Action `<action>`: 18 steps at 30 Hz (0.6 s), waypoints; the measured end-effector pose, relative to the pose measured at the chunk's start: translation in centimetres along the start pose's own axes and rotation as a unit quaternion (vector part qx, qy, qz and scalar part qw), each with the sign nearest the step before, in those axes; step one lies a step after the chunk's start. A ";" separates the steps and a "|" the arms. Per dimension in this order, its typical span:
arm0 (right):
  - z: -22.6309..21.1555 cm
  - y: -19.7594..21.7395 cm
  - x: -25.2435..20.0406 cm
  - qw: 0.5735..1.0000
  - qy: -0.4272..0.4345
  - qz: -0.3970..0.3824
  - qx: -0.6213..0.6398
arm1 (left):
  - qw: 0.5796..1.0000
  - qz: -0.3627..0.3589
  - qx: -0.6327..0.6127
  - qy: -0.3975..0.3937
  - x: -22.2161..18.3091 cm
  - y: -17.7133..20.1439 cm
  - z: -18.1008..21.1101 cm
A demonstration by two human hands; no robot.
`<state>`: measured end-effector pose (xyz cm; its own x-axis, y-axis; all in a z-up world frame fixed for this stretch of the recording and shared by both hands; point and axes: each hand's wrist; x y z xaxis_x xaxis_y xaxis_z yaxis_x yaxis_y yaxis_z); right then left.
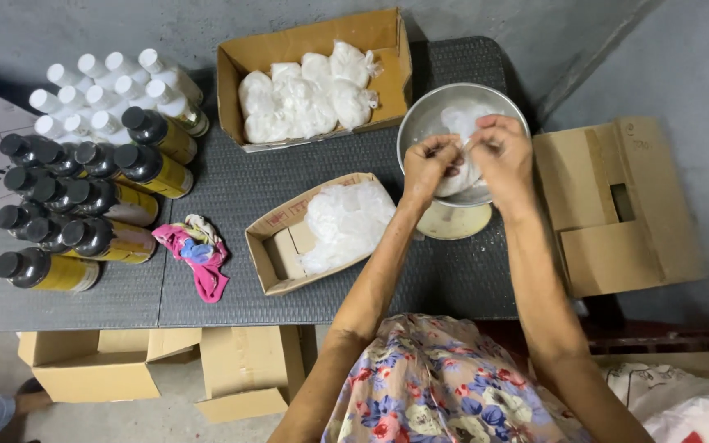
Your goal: Pack white powder from a large sack into smaller plastic bags, weigh them on a scale, seal them, and place them into a cardboard box.
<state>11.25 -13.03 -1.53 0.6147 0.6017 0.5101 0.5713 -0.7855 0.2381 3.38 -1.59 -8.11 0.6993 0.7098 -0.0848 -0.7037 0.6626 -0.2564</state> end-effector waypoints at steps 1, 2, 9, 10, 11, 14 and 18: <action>1.5 0.4 0.6 0.993 -0.078 0.020 0.085 | 0.996 -0.005 0.073 -0.051 -1.2 -0.4 1.5; 2.9 0.8 1.1 0.972 -0.156 0.039 0.169 | 0.984 -0.010 0.144 -0.102 -2.4 -0.8 3.0; 3.7 2.2 1.3 0.953 -0.170 0.007 0.250 | 0.887 0.047 0.397 -0.232 -2.5 -1.2 2.6; 3.3 2.3 1.3 0.939 -0.196 0.026 0.281 | 0.876 0.046 0.416 -0.239 -2.5 -1.3 2.8; 3.0 2.3 1.0 0.922 -0.224 0.045 0.312 | 0.865 0.043 0.437 -0.244 -2.6 -1.3 2.9; 5.7 2.7 1.0 0.926 -0.180 0.007 0.331 | 0.848 0.046 0.465 -0.249 -2.5 -0.9 2.2; -1.6 4.6 2.4 0.991 -0.078 -0.091 0.058 | 0.854 0.046 0.459 -0.242 -2.8 -1.1 2.6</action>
<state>14.55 -15.45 2.12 0.5666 0.7545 0.3312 0.7336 -0.6449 0.2143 1.82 -3.68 -5.07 0.6589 0.6372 0.3998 -0.7093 0.3495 0.6121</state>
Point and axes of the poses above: each hand's wrist, its own x-axis towards the middle knuckle, its own y-axis out of the back of the hand, z = x × y, and after that the axes turned 6 degrees about x, right-handed
